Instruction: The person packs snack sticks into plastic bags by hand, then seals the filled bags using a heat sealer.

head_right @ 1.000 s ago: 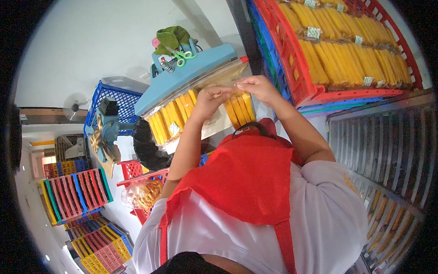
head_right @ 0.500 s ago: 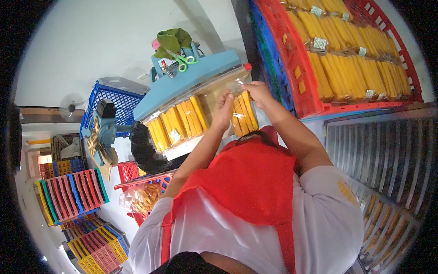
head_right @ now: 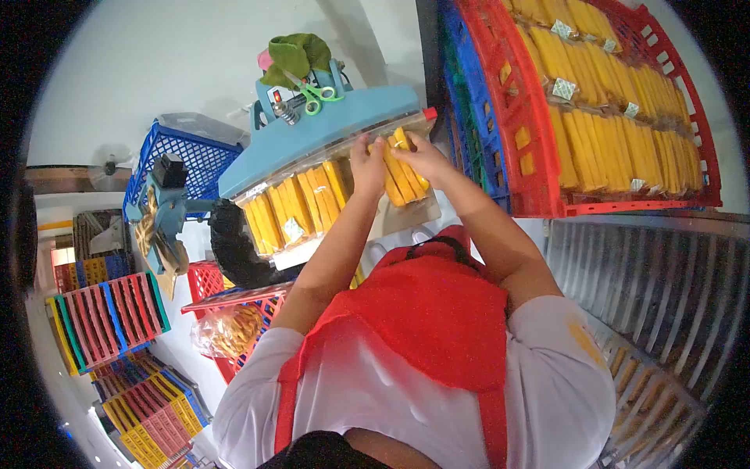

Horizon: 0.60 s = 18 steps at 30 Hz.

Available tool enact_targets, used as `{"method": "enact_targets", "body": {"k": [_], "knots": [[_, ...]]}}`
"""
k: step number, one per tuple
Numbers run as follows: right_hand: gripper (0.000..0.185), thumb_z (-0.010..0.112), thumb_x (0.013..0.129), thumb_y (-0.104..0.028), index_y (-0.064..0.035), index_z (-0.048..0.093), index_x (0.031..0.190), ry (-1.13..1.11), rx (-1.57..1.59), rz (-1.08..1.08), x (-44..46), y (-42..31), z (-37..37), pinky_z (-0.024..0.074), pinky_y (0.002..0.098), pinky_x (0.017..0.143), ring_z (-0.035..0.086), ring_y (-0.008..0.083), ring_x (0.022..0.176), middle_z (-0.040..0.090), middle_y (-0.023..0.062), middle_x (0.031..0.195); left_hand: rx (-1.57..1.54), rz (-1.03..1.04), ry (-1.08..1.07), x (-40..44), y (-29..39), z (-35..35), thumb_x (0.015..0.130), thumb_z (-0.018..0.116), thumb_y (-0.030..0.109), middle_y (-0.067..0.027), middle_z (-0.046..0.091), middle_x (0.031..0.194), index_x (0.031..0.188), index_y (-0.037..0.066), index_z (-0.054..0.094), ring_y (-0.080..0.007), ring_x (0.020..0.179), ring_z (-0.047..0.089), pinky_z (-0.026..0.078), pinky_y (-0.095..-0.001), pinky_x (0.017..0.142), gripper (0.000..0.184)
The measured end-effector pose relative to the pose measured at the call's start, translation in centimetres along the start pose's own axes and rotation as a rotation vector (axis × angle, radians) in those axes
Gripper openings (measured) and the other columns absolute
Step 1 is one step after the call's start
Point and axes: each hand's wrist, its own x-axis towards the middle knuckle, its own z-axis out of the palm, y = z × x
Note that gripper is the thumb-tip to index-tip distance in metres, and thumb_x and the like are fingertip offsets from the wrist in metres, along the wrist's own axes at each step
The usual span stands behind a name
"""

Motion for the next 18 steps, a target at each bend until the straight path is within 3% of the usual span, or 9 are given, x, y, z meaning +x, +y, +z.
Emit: {"method": "enact_targets", "body": {"k": [2, 7, 9, 10, 12, 13, 15, 16, 18], "knots": [[0.046, 0.054, 0.081, -0.012, -0.0005, 0.035, 0.121, 0.002, -0.101, -0.19, -1.5, 0.3, 0.8, 0.0422, 0.0262, 0.079, 0.052, 0.0147, 0.093, 0.053, 0.0068, 0.105, 0.067, -0.024, 0.019, -0.3, 0.9, -0.1, 0.078, 0.057, 0.022, -0.0211, 0.041, 0.114, 0.113, -0.008, 0.041, -0.0258, 0.104, 0.042, 0.034, -0.0308, 0.089, 0.049], [0.049, 0.055, 0.08, -0.011, 0.0002, 0.033, 0.122, 0.019, 0.047, -0.168, -1.8, 0.3, 2.0, 0.0428, 0.0275, 0.078, 0.052, 0.0163, 0.092, 0.052, 0.0092, 0.105, 0.116, -0.074, 0.01, -0.2, 2.3, -1.3, 0.075, 0.06, 0.024, -0.023, 0.037, 0.117, 0.114, -0.009, 0.04, -0.0295, 0.108, 0.04, 0.033, -0.0319, 0.091, 0.054], [0.051, 0.057, 0.078, -0.011, 0.0016, 0.033, 0.121, 0.063, 0.063, -0.172, -1.8, 0.8, 2.5, 0.0432, 0.0285, 0.078, 0.053, 0.0183, 0.093, 0.052, 0.0116, 0.104, 0.159, -0.009, -0.05, -1.7, 3.2, -2.4, 0.069, 0.064, 0.024, -0.0293, 0.029, 0.122, 0.113, -0.011, 0.038, -0.0397, 0.113, 0.032, 0.029, -0.038, 0.094, 0.062], [0.051, 0.057, 0.078, -0.013, 0.002, 0.034, 0.121, 0.052, 0.022, -0.217, -1.4, 1.2, 2.5, 0.0427, 0.0283, 0.078, 0.052, 0.0186, 0.093, 0.052, 0.0125, 0.105, 0.17, -0.001, -0.058, -2.5, 2.9, -3.1, 0.069, 0.064, 0.024, -0.0293, 0.029, 0.122, 0.113, -0.011, 0.038, -0.0397, 0.113, 0.032, 0.029, -0.038, 0.094, 0.062], [0.052, 0.058, 0.077, -0.014, 0.0024, 0.035, 0.121, 0.057, -0.003, -0.273, -0.6, 2.1, 2.8, 0.0423, 0.0281, 0.079, 0.052, 0.0189, 0.094, 0.052, 0.0134, 0.107, 0.375, 0.442, -0.172, -4.3, 2.6, -5.4, 0.065, 0.066, 0.023, -0.0259, 0.028, 0.125, 0.12, -0.001, 0.037, -0.0417, 0.117, 0.026, 0.024, -0.0485, 0.095, 0.067], [0.053, 0.059, 0.077, -0.015, 0.0029, 0.036, 0.12, 0.089, -0.078, -0.287, 0.1, 2.8, 3.1, 0.0415, 0.028, 0.08, 0.052, 0.019, 0.095, 0.051, 0.0144, 0.108, 0.38, 0.454, -0.185, -5.5, 3.8, -6.8, 0.065, 0.066, 0.023, -0.0259, 0.028, 0.125, 0.12, -0.001, 0.037, -0.0417, 0.117, 0.026, 0.024, -0.0485, 0.095, 0.067], [0.054, 0.059, 0.076, -0.017, 0.0034, 0.036, 0.12, 0.119, -0.159, -0.312, 1.1, 3.8, 4.0, 0.0407, 0.028, 0.081, 0.051, 0.0192, 0.096, 0.05, 0.0153, 0.11, 0.98, 0.34, -0.442, -7.8, 7.3, -9.4, 0.063, 0.067, 0.024, -0.0197, 0.029, 0.128, 0.123, 0.016, 0.04, -0.0418, 0.12, 0.021, 0.019, -0.0593, 0.092, 0.066], [0.056, 0.06, 0.075, -0.018, 0.0032, 0.036, 0.121, 0.146, -0.221, -0.333, 1.6, 4.3, 4.6, 0.0404, 0.0277, 0.082, 0.051, 0.0192, 0.095, 0.051, 0.0155, 0.11, 0.978, 0.344, -0.432, -8.0, 7.1, -10.3, 0.063, 0.067, 0.024, -0.0197, 0.029, 0.128, 0.123, 0.016, 0.04, -0.0418, 0.12, 0.021, 0.019, -0.0593, 0.092, 0.066], [0.054, 0.06, 0.075, -0.018, 0.002, 0.037, 0.12, 0.191, -0.331, -0.331, 1.4, 4.4, 5.8, 0.0407, 0.0278, 0.08, 0.053, 0.0191, 0.093, 0.054, 0.0141, 0.106, 1.034, 0.366, -0.376, -8.6, 5.5, -11.9, 0.062, 0.068, 0.025, -0.0095, 0.032, 0.13, 0.118, 0.027, 0.045, -0.0403, 0.121, 0.02, 0.016, -0.0626, 0.091, 0.061]]}}
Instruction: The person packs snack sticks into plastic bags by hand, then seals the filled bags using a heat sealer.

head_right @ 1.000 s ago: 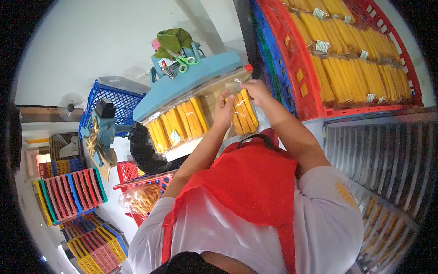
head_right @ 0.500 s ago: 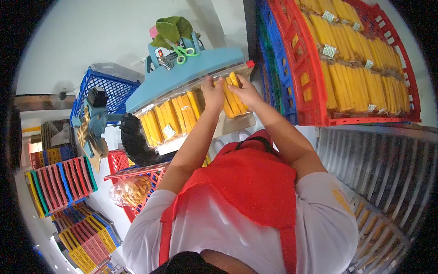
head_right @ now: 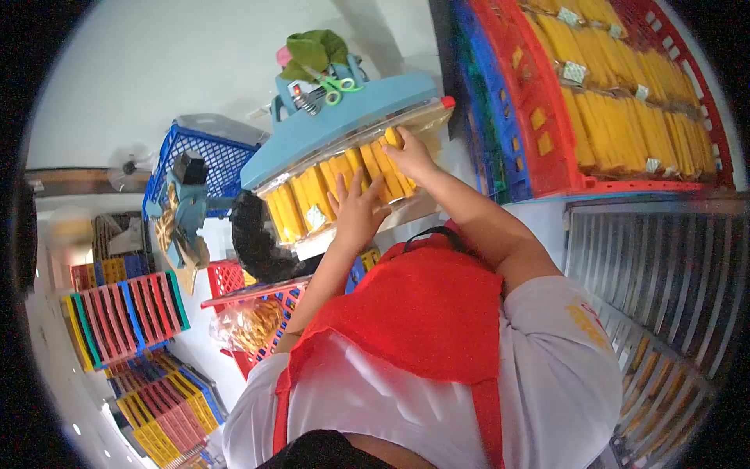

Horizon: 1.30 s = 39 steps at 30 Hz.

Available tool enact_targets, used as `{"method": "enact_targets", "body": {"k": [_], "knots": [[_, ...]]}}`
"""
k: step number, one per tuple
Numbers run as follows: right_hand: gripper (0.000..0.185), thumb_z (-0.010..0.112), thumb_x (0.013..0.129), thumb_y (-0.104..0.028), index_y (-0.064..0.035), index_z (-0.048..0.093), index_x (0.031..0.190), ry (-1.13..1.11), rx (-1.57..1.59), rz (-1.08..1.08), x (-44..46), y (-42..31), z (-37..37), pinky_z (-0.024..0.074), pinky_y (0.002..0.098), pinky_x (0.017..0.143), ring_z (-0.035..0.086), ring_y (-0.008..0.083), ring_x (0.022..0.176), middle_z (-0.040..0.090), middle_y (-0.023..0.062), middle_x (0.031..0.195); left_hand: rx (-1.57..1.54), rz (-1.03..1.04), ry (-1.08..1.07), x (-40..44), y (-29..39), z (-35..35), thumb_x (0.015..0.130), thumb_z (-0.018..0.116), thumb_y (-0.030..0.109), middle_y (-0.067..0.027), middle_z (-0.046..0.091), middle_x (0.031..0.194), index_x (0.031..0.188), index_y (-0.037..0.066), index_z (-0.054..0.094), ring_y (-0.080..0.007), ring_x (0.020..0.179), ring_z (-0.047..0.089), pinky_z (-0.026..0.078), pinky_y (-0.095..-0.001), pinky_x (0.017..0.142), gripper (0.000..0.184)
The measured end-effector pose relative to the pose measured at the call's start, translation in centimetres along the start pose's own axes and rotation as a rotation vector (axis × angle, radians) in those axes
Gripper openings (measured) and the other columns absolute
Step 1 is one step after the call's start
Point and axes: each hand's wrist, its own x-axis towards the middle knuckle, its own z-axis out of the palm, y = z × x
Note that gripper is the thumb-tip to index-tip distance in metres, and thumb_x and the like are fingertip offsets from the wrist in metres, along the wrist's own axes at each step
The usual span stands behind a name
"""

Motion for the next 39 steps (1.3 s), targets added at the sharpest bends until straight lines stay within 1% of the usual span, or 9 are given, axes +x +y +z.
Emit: {"method": "enact_targets", "body": {"k": [4, 17, 21, 22, 27, 31, 34, 37, 39], "knots": [[0.042, 0.057, 0.077, -0.015, 0.0011, 0.043, 0.114, -0.055, 0.241, 0.034, -0.9, -2.0, 0.7, 0.0416, 0.0283, 0.078, 0.054, 0.017, 0.089, 0.056, 0.0108, 0.099, 0.01, 0.035, 0.027, -0.1, -1.5, 0.5, 0.064, 0.066, 0.026, -0.0078, 0.034, 0.129, 0.118, 0.027, 0.046, -0.0395, 0.122, 0.02, 0.015, -0.0617, 0.092, 0.057], [0.037, 0.058, 0.078, -0.017, 0.0004, 0.047, 0.108, -0.044, 0.112, 0.053, -1.0, -2.6, 0.5, 0.044, 0.0272, 0.068, 0.055, 0.0147, 0.079, 0.057, 0.0076, 0.09, -0.062, 0.094, 0.099, -1.4, -2.2, 0.8, 0.07, 0.061, 0.032, -0.0079, 0.032, 0.13, 0.122, 0.023, 0.041, -0.039, 0.122, 0.02, 0.017, -0.0581, 0.094, 0.056], [0.033, 0.055, 0.08, -0.02, -0.0003, 0.048, 0.106, -0.186, 0.161, 0.124, -0.6, -2.3, -0.4, 0.0459, 0.0291, 0.068, 0.056, 0.0165, 0.079, 0.057, 0.0072, 0.09, -0.271, 0.092, 0.275, -6.2, -4.9, -1.0, 0.074, 0.058, 0.029, -0.0091, 0.047, 0.116, 0.093, 0.017, 0.061, -0.0349, 0.116, 0.031, 0.021, -0.054, 0.094, 0.023], [0.034, 0.054, 0.081, -0.02, 0.0003, 0.047, 0.108, -0.2, 0.185, 0.125, -0.5, -2.3, -0.3, 0.0454, 0.029, 0.071, 0.055, 0.0171, 0.083, 0.056, 0.0078, 0.093, -0.332, 0.04, 0.384, -7.9, -5.5, -1.6, 0.076, 0.057, 0.024, -0.0082, 0.055, 0.101, 0.078, 0.01, 0.062, -0.0313, 0.107, 0.041, 0.026, -0.0474, 0.092, 0.015], [0.041, 0.052, 0.083, -0.022, 0.0029, 0.043, 0.114, -0.161, 0.217, 0.125, -0.7, -2.8, -1.0, 0.0385, 0.0273, 0.084, 0.049, 0.0168, 0.097, 0.052, 0.0105, 0.104, -0.321, -0.454, 0.609, -19.4, -12.3, 2.1, 0.076, 0.054, 0.013, -0.0102, 0.058, 0.081, 0.078, 0.005, 0.059, -0.0276, 0.084, 0.052, 0.037, -0.0376, 0.075, 0.01], [0.029, 0.051, 0.084, -0.022, 0.0001, 0.053, 0.101, 0.109, -0.049, -0.124, -1.2, -5.5, -2.3, 0.0396, 0.0225, 0.065, 0.05, 0.0102, 0.076, 0.055, 0.0049, 0.091, -0.134, -0.941, 0.614, -31.5, -15.4, 5.9, 0.07, 0.049, 0.001, -0.0156, 0.059, 0.074, 0.081, 0.003, 0.06, -0.0318, 0.069, 0.056, 0.043, -0.0404, 0.063, 0.016], [0.026, 0.054, 0.082, -0.02, 0.0002, 0.054, 0.098, 0.142, -0.017, -0.248, -1.8, -9.2, -1.0, 0.0398, 0.0217, 0.068, 0.05, 0.009, 0.075, 0.056, 0.0026, 0.087, -0.321, -1.611, 0.71, -39.7, -17.5, 12.7, 0.073, 0.056, 0.019, -0.015, 0.061, 0.081, 0.095, 0.002, 0.056, -0.0292, 0.079, 0.058, 0.044, -0.0369, 0.071, 0.028], [0.026, 0.052, 0.083, -0.02, 0.0017, 0.053, 0.099, -0.015, -0.118, -0.239, -1.6, -12.5, 2.8, 0.0405, 0.022, 0.07, 0.051, 0.0094, 0.076, 0.056, 0.0036, 0.087, -0.034, -1.984, 0.463, -43.3, -19.3, 16.6, 0.069, 0.063, 0.03, -0.0222, 0.058, 0.093, 0.1, -0.004, 0.052, -0.0339, 0.084, 0.057, 0.044, -0.039, 0.073, 0.048], [0.025, 0.052, 0.083, -0.018, 0.001, 0.053, 0.101, -0.11, -0.151, -0.299, -3.0, -13.9, 6.7, 0.0406, 0.0218, 0.071, 0.051, 0.0093, 0.078, 0.057, 0.0039, 0.089, -0.076, -1.966, 0.485, -44.7, -20.7, 18.6, 0.068, 0.064, 0.032, -0.0229, 0.057, 0.095, 0.101, -0.006, 0.052, -0.0343, 0.086, 0.056, 0.043, -0.0389, 0.075, 0.052]]}}
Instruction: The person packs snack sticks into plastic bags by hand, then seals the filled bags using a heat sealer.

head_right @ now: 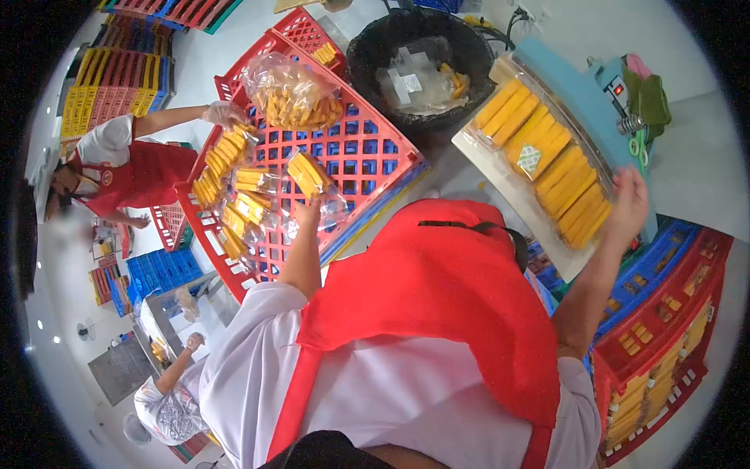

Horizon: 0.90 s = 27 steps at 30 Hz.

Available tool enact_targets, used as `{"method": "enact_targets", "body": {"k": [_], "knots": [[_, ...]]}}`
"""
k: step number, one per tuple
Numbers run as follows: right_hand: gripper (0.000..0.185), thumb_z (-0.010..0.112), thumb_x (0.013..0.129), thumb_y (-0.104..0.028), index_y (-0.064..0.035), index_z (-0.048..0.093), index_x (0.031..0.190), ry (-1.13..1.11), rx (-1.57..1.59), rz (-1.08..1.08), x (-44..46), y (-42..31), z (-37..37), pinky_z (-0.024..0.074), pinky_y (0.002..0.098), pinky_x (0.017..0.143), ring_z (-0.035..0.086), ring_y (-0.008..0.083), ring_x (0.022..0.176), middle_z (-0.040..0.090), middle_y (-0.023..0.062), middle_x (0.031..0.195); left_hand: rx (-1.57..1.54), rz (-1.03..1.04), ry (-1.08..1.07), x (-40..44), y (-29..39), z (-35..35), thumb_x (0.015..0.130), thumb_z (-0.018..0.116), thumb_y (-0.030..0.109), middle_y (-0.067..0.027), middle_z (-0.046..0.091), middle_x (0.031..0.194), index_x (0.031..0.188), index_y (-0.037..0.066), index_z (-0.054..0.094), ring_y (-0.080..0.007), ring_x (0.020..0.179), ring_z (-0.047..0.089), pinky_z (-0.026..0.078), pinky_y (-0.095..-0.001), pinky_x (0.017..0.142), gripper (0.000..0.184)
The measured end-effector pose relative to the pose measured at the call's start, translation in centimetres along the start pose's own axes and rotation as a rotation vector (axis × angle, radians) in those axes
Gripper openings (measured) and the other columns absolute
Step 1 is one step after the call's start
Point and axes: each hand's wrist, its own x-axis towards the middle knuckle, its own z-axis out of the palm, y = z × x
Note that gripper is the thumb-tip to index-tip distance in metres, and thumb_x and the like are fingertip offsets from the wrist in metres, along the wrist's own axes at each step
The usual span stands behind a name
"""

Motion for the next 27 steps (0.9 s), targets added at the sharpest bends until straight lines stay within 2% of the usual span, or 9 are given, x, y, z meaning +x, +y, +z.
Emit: {"method": "enact_targets", "body": {"k": [2, 5, 8, 14, 16, 19, 23, 24, 27], "knots": [[0.026, 0.054, 0.082, -0.014, 0.0023, 0.053, 0.102, -0.289, 0.027, -0.023, 0.0, -0.6, 3.4, 0.0406, 0.0209, 0.07, 0.051, 0.0088, 0.076, 0.058, 0.004, 0.088, -0.035, 0.01, -0.026, 0.4, 0.3, 0.1, 0.067, 0.066, 0.034, -0.0236, 0.056, 0.097, 0.101, -0.007, 0.052, -0.0346, 0.088, 0.055, 0.043, -0.0388, 0.077, 0.055], [0.024, 0.054, 0.082, -0.012, 0.0023, 0.054, 0.101, -0.434, -0.015, -0.053, -1.4, -1.4, 7.8, 0.0412, 0.0208, 0.07, 0.05, 0.0076, 0.076, 0.057, 0.0024, 0.088, -0.515, -0.419, -0.595, 2.3, -1.7, 3.5, 0.071, 0.063, 0.032, -0.0209, 0.057, 0.093, 0.098, -0.005, 0.055, -0.0274, 0.083, 0.057, 0.043, -0.0355, 0.072, 0.046], [0.022, 0.054, 0.082, -0.011, 0.0025, 0.055, 0.099, -0.61, -0.091, -0.165, -2.7, -1.9, 10.1, 0.0414, 0.0203, 0.07, 0.051, 0.0068, 0.077, 0.057, 0.0017, 0.087, -0.311, -0.249, -0.55, 5.1, -6.6, 12.4, 0.077, 0.054, 0.031, -0.0213, 0.057, 0.092, 0.097, -0.002, 0.057, -0.0274, 0.08, 0.057, 0.044, -0.0368, 0.069, 0.038], [0.022, 0.054, 0.081, -0.011, 0.0031, 0.056, 0.098, -0.846, -0.111, -0.074, -3.8, -3.8, 11.9, 0.0408, 0.0193, 0.071, 0.051, 0.0063, 0.079, 0.057, 0.002, 0.087, -0.012, 0.027, -0.199, 1.5, 3.9, -1.6, 0.081, 0.042, 0.027, -0.0181, 0.058, 0.088, 0.093, -0.003, 0.056, -0.0244, 0.085, 0.053, 0.042, -0.0341, 0.074, 0.036], [0.023, 0.056, 0.079, -0.011, 0.002, 0.056, 0.098, -0.895, -0.105, -0.083, -4.1, -4.4, 12.4, 0.0411, 0.02, 0.07, 0.052, 0.0074, 0.08, 0.057, 0.0026, 0.088, -0.874, 0.175, -0.275, 2.1, 5.3, -4.8, 0.082, 0.038, 0.021, -0.0137, 0.057, 0.09, 0.096, -0.004, 0.054, -0.0211, 0.086, 0.052, 0.042, -0.0317, 0.074, 0.033], [0.027, 0.06, 0.076, -0.015, -0.0013, 0.057, 0.1, -0.993, -0.143, -0.151, -5.5, -5.9, 14.7, 0.0412, 0.023, 0.073, 0.052, 0.0117, 0.087, 0.056, 0.0061, 0.095, -1.469, -0.212, -0.769, 2.8, 7.7, -10.8, 0.083, 0.038, 0.018, -0.0117, 0.055, 0.101, 0.101, -0.004, 0.05, -0.022, 0.093, 0.052, 0.042, -0.0329, 0.078, 0.032], [0.04, 0.063, 0.073, -0.025, -0.0067, 0.053, 0.107, -1.167, -0.074, -0.562, -8.1, -6.0, 19.2, 0.0372, 0.0308, 0.085, 0.046, 0.0228, 0.104, 0.05, 0.0141, 0.108, -1.538, -0.137, -1.163, 0.9, 12.8, -18.7, 0.085, 0.039, 0.02, -0.0168, 0.053, 0.105, 0.104, -0.008, 0.048, -0.0268, 0.095, 0.052, 0.043, -0.038, 0.081, 0.035], [0.045, 0.062, 0.074, -0.027, -0.008, 0.05, 0.112, -1.28, -0.017, -0.458, -8.6, -5.1, 20.3, 0.0352, 0.0317, 0.089, 0.044, 0.0227, 0.106, 0.047, 0.0139, 0.113, -1.588, -0.128, -1.257, -0.1, 14.7, -19.8, 0.085, 0.038, 0.02, -0.0171, 0.053, 0.105, 0.104, -0.008, 0.047, -0.0276, 0.095, 0.052, 0.043, -0.0382, 0.081, 0.035], [0.056, 0.056, 0.079, -0.031, -0.0049, 0.036, 0.124, -1.682, 0.449, 0.514, -9.3, -3.3, 21.2, 0.0373, 0.032, 0.089, 0.045, 0.0193, 0.106, 0.044, 0.0111, 0.12, -1.582, 0.0, -1.475, -2.8, 20.7, -22.6, 0.085, 0.038, 0.02, -0.0177, 0.053, 0.105, 0.104, -0.009, 0.047, -0.029, 0.095, 0.052, 0.042, -0.0381, 0.083, 0.035]]}}
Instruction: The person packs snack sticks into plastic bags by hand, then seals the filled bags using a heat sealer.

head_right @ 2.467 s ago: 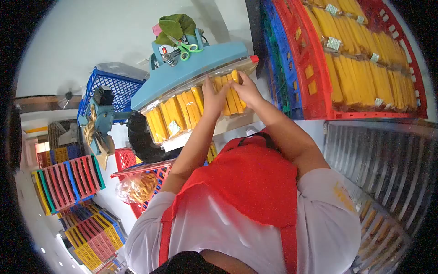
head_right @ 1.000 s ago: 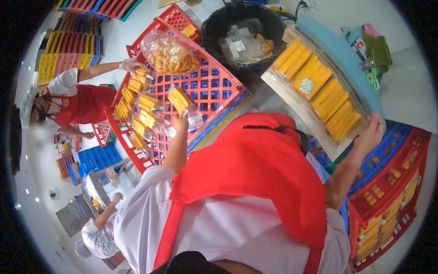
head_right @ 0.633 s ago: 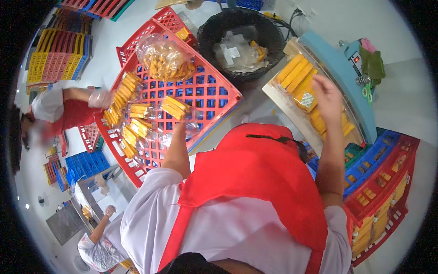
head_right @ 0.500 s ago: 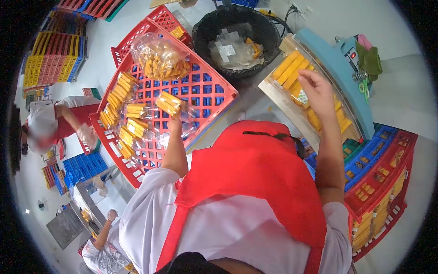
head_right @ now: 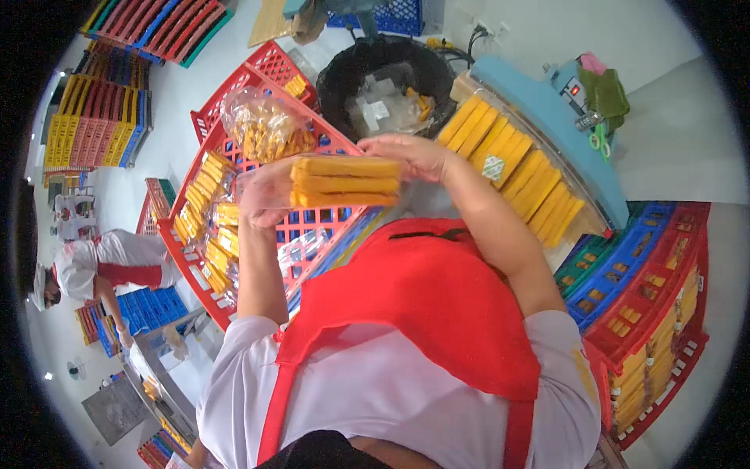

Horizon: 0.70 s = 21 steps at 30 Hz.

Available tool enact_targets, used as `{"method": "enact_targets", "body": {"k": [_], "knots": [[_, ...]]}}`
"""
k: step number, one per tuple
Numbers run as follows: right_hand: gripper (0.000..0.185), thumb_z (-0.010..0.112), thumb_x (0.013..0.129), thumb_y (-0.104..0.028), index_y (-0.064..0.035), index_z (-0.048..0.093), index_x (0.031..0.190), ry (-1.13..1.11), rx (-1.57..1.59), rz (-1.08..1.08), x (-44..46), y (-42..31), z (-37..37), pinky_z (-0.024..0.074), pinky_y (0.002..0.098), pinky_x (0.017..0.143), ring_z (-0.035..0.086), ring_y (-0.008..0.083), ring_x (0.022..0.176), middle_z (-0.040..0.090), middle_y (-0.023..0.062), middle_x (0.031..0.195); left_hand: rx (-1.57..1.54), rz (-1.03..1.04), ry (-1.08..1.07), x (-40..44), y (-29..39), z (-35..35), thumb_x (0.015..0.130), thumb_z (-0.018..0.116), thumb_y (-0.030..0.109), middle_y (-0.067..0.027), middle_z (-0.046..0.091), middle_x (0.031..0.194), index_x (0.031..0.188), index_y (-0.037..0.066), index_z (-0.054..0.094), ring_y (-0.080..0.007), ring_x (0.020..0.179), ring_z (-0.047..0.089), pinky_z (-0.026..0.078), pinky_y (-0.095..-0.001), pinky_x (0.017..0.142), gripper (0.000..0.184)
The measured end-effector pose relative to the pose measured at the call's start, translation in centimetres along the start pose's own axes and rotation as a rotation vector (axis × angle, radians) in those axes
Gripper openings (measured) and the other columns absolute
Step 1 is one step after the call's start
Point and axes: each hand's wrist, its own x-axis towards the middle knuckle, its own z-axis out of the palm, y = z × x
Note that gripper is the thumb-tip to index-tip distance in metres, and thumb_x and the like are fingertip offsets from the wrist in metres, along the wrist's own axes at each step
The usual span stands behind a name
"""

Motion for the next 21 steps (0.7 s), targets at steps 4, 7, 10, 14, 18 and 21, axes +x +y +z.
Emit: {"method": "enact_targets", "body": {"k": [4, 7, 10, 14, 18, 21], "knots": [[0.052, 0.05, 0.082, -0.035, -0.0025, 0.038, 0.121, -0.19, 0.515, 0.108, -3.7, -2.8, 4.4, 0.0465, 0.0283, 0.076, 0.054, 0.0156, 0.094, 0.052, 0.0094, 0.109, 0.118, -0.088, -0.127, 2.5, 0.1, 8.0, 0.087, 0.037, 0.027, -0.0184, 0.05, 0.11, 0.109, -0.004, 0.045, -0.0311, 0.101, 0.048, 0.038, -0.042, 0.086, 0.039], [0.048, 0.047, 0.083, -0.034, -0.0042, 0.04, 0.12, -0.124, 0.553, -0.175, -5.4, -1.8, 3.6, 0.0484, 0.0295, 0.073, 0.057, 0.0179, 0.087, 0.054, 0.0085, 0.105, -0.239, -0.051, -0.28, 2.8, -0.9, 10.7, 0.088, 0.036, 0.031, -0.0172, 0.044, 0.117, 0.118, 0.003, 0.038, -0.0317, 0.105, 0.044, 0.036, -0.0456, 0.086, 0.041], [0.046, 0.044, 0.085, -0.033, -0.005, 0.037, 0.122, 0.046, 0.542, -0.431, -5.5, -2.4, 3.3, 0.0447, 0.0308, 0.08, 0.053, 0.0168, 0.096, 0.052, 0.0075, 0.109, -0.051, 0.258, -0.148, 3.7, -3.4, 14.1, 0.088, 0.037, 0.031, -0.0147, 0.033, 0.125, 0.127, 0.01, 0.023, -0.0274, 0.111, 0.038, 0.034, -0.0429, 0.085, 0.046], [0.046, 0.043, 0.087, -0.022, -0.0042, 0.028, 0.127, 0.378, 0.379, -0.641, -6.4, -4.5, 3.2, 0.0367, 0.0287, 0.09, 0.044, 0.0149, 0.108, 0.043, 0.0068, 0.121, 0.403, 0.591, -0.234, 5.1, -6.3, 16.9, 0.086, 0.041, 0.007, -0.0137, 0.018, 0.133, 0.133, 0.01, -0.003, -0.022, 0.12, 0.028, 0.025, -0.03, 0.096, 0.065], [0.052, 0.046, 0.086, -0.016, -0.0039, 0.022, 0.131, 0.583, 0.09, -0.74, -7.7, -4.9, 2.9, 0.0323, 0.0273, 0.094, 0.039, 0.015, 0.114, 0.035, 0.0076, 0.128, 0.616, 0.697, -0.267, 5.9, -6.7, 17.7, 0.084, 0.043, 0.008, -0.014, 0.014, 0.135, 0.132, 0.009, -0.011, -0.0227, 0.121, 0.024, 0.023, -0.0315, 0.098, 0.072], [0.055, 0.049, 0.085, -0.015, -0.0039, 0.021, 0.131, 0.668, -0.176, -0.793, -8.7, -4.7, 3.4, 0.0273, 0.0272, 0.097, 0.036, 0.017, 0.116, 0.033, 0.008, 0.13, 0.448, 0.53, -0.318, 6.1, -6.1, 17.9, 0.083, 0.047, 0.012, -0.0128, 0.006, 0.138, 0.134, 0.011, -0.006, -0.0236, 0.126, 0.017, 0.018, -0.0333, 0.1, 0.073]]}}
